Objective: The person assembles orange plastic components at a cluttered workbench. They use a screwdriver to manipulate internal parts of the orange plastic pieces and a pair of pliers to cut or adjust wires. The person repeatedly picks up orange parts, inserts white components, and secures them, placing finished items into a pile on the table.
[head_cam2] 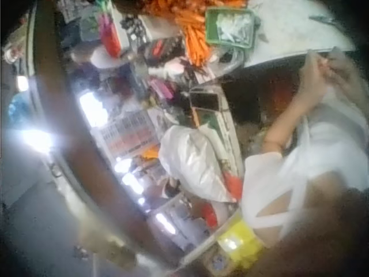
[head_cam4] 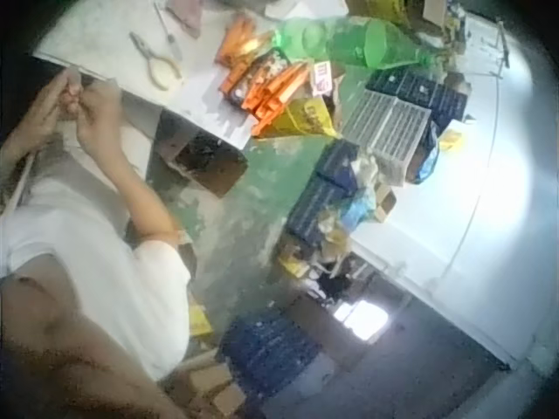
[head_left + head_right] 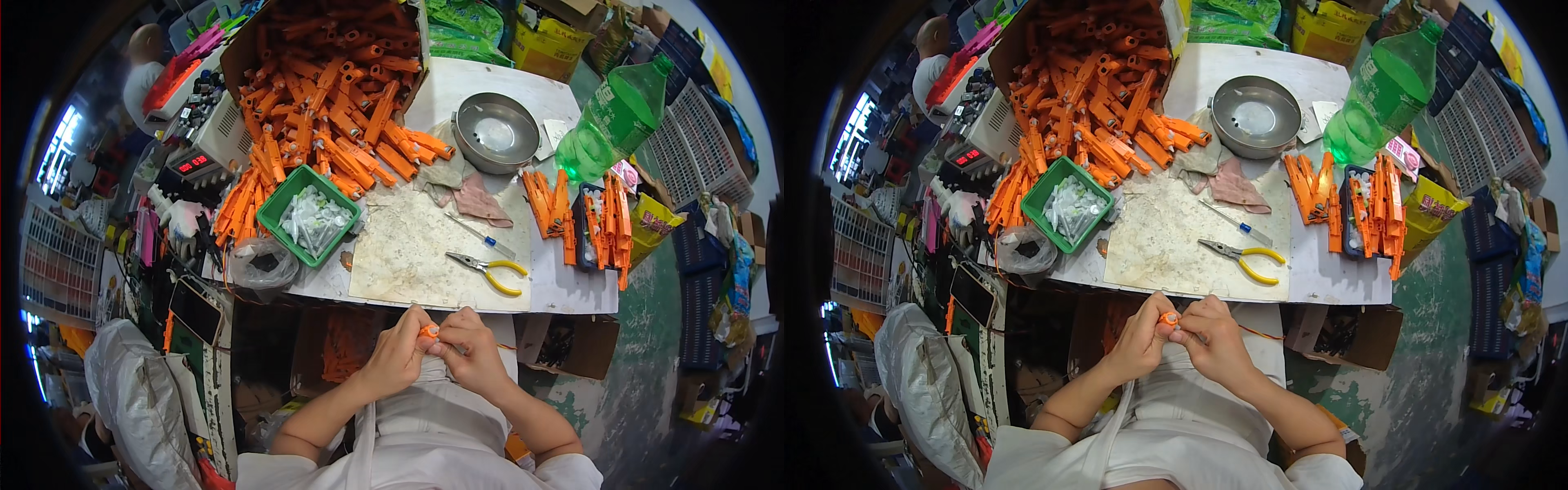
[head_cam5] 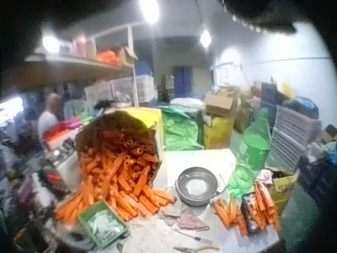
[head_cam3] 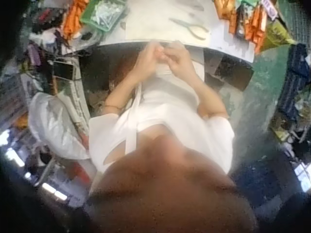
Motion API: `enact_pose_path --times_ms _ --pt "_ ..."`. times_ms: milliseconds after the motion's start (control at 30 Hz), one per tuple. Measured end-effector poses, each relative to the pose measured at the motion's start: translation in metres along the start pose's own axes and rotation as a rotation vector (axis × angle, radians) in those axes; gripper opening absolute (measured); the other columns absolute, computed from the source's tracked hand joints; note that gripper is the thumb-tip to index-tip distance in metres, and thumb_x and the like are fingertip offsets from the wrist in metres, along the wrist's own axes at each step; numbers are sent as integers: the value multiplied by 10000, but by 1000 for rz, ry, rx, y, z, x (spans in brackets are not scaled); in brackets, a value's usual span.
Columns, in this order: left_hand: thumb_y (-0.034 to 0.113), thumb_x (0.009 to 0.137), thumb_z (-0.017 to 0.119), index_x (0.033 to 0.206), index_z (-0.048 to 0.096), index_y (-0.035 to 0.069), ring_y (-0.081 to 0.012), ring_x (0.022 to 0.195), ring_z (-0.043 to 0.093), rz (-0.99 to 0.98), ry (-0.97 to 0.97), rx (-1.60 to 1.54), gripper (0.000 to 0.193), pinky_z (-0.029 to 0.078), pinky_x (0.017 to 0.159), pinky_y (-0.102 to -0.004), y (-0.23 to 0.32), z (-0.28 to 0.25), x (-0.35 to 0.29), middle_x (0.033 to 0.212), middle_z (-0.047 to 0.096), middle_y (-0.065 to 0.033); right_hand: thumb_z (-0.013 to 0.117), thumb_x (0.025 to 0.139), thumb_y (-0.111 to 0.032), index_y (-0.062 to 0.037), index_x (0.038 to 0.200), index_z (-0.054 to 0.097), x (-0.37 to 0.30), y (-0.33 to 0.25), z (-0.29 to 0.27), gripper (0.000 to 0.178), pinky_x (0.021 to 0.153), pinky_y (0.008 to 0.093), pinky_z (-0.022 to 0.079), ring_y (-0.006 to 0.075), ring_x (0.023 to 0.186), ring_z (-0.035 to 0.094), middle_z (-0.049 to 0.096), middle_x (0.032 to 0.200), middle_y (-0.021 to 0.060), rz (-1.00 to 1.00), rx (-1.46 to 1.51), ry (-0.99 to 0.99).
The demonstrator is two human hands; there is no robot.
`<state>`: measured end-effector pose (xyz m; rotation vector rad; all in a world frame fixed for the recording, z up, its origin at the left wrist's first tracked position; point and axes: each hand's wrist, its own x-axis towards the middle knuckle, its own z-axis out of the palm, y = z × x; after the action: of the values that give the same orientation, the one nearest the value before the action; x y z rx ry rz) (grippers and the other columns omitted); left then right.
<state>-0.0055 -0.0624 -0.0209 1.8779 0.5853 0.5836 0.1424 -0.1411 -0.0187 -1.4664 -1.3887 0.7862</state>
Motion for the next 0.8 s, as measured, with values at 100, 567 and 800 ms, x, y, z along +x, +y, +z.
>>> enact_pose_path --times_ms 100,567,800 --pt "258 1005 416 971 457 0 -204 734 501 -35 -1 -14 263 432 688 -295 -3 2 -2 861 482 -108 726 763 -133 -21 821 662 1 0 0 142 719 344 405 242 748 470 566 732 68 21 -1 -29" --pt "350 997 441 991 486 39 -89 741 482 -175 145 -654 314 417 674 -224 -12 -13 -4 925 495 -35 697 796 -226 -34 889 595 26 17 -42 236 754 378 411 289 852 518 541 872 117 -166 -643 321" --pt "336 976 488 988 506 31 -134 737 509 -203 178 -893 305 441 677 -275 -12 -8 0 900 490 -45 673 804 -228 -27 828 533 31 53 -57 245 743 380 396 304 836 481 514 891 133 -77 -992 205"
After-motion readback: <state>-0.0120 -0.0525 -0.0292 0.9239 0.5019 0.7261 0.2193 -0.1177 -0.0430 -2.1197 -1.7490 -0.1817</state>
